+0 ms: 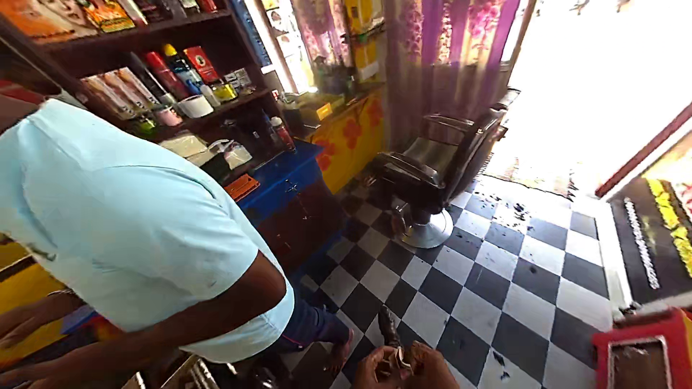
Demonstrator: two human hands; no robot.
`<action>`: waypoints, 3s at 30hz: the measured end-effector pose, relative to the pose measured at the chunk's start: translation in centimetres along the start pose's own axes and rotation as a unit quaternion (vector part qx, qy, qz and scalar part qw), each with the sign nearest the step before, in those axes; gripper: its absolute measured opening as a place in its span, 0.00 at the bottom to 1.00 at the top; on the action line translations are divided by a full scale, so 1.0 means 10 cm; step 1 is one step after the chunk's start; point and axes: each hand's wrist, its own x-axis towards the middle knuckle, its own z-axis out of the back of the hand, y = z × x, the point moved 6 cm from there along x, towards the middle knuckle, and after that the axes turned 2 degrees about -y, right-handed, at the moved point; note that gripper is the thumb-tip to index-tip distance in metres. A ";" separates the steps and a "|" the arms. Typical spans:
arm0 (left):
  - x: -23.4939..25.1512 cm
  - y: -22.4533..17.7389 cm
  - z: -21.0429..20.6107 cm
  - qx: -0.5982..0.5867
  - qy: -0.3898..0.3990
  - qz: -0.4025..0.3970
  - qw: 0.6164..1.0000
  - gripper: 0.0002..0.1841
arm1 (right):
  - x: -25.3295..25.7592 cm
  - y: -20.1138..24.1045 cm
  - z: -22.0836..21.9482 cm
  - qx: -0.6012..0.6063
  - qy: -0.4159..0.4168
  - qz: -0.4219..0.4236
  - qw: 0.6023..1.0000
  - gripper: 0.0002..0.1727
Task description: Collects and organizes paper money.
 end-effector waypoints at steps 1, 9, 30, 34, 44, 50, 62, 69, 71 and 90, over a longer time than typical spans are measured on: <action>0.20 0.03 0.08 -0.023 -0.003 0.000 1.000 0.19 | 0.23 0.01 0.02 -0.006 0.030 0.006 1.000 0.13; 1.92 -0.11 0.84 -0.146 0.013 0.015 0.989 0.12 | 2.20 -0.06 0.53 0.026 0.087 -0.033 0.995 0.17; 4.53 -0.88 2.60 -0.119 -0.356 0.064 0.924 0.14 | 6.15 1.06 0.49 -0.051 0.297 -0.035 0.953 0.21; 4.92 -0.81 3.06 -0.186 -0.432 0.061 0.880 0.15 | 7.14 0.96 0.53 0.046 0.318 -0.108 0.941 0.15; 5.46 -0.88 3.62 -0.403 -0.528 0.125 0.737 0.13 | 8.50 1.06 0.02 0.160 0.404 -0.254 0.864 0.12; 5.50 -0.76 3.93 -0.491 -0.540 0.139 0.669 0.16 | 8.83 1.23 -0.54 0.144 0.460 -0.255 0.838 0.14; 5.01 0.07 4.51 -0.507 -0.666 0.117 0.535 0.12 | 9.35 0.71 -1.55 -0.203 0.558 -0.072 0.802 0.36; 4.18 0.20 4.35 -0.473 -0.753 0.145 0.433 0.12 | 9.37 0.34 -2.38 -0.364 0.594 0.025 0.717 0.35; 4.03 0.21 4.24 -0.463 -0.776 0.160 0.397 0.13 | 9.33 0.29 -2.52 -0.407 0.606 0.028 0.683 0.40; 4.08 0.22 4.08 -0.466 -0.791 0.165 0.359 0.10 | 9.06 0.47 -2.45 -0.013 0.347 -0.157 0.924 0.15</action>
